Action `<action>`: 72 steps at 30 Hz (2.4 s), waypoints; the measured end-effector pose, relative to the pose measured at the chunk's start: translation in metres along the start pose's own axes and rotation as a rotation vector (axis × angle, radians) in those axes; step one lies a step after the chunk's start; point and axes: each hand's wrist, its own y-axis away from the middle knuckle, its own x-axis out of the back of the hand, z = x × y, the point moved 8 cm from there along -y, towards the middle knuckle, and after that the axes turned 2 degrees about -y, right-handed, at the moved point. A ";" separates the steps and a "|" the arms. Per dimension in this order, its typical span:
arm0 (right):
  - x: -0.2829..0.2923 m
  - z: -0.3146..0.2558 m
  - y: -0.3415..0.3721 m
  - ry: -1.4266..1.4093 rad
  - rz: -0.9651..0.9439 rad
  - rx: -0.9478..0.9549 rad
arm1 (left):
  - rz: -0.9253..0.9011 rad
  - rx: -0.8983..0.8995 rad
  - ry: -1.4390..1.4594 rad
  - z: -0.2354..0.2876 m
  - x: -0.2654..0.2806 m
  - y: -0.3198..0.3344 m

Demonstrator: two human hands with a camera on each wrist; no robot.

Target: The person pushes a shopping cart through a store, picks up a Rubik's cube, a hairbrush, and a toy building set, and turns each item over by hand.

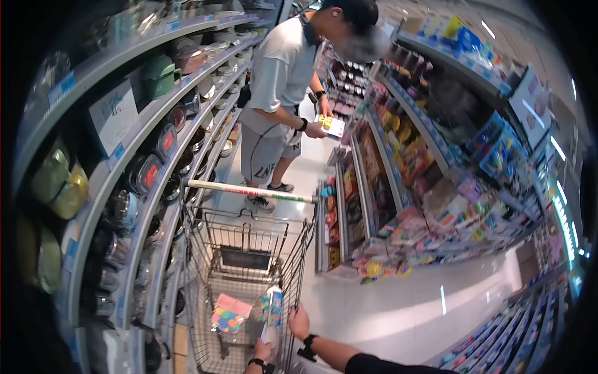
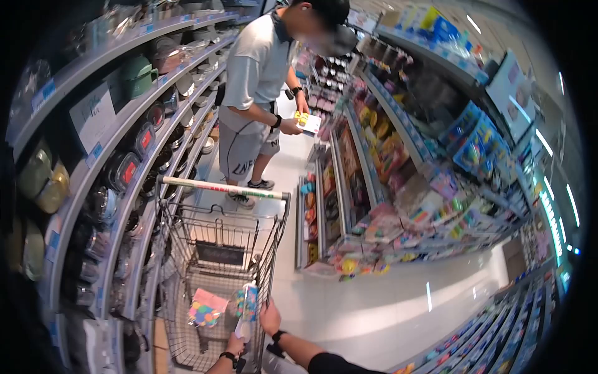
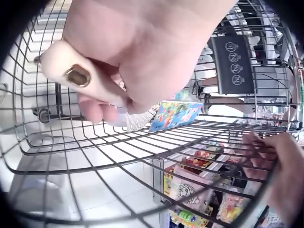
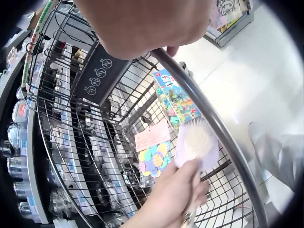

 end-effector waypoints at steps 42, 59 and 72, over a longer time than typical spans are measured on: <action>0.273 -0.054 0.340 -1.250 -0.366 -0.501 | -0.403 -0.546 0.069 0.210 0.048 0.484; 0.259 -0.215 0.239 -1.293 -0.552 -0.249 | -0.405 -0.658 0.315 0.329 0.000 0.465; 0.259 -0.250 0.275 -1.261 -0.381 -0.101 | -0.541 -0.805 0.202 0.343 0.034 0.491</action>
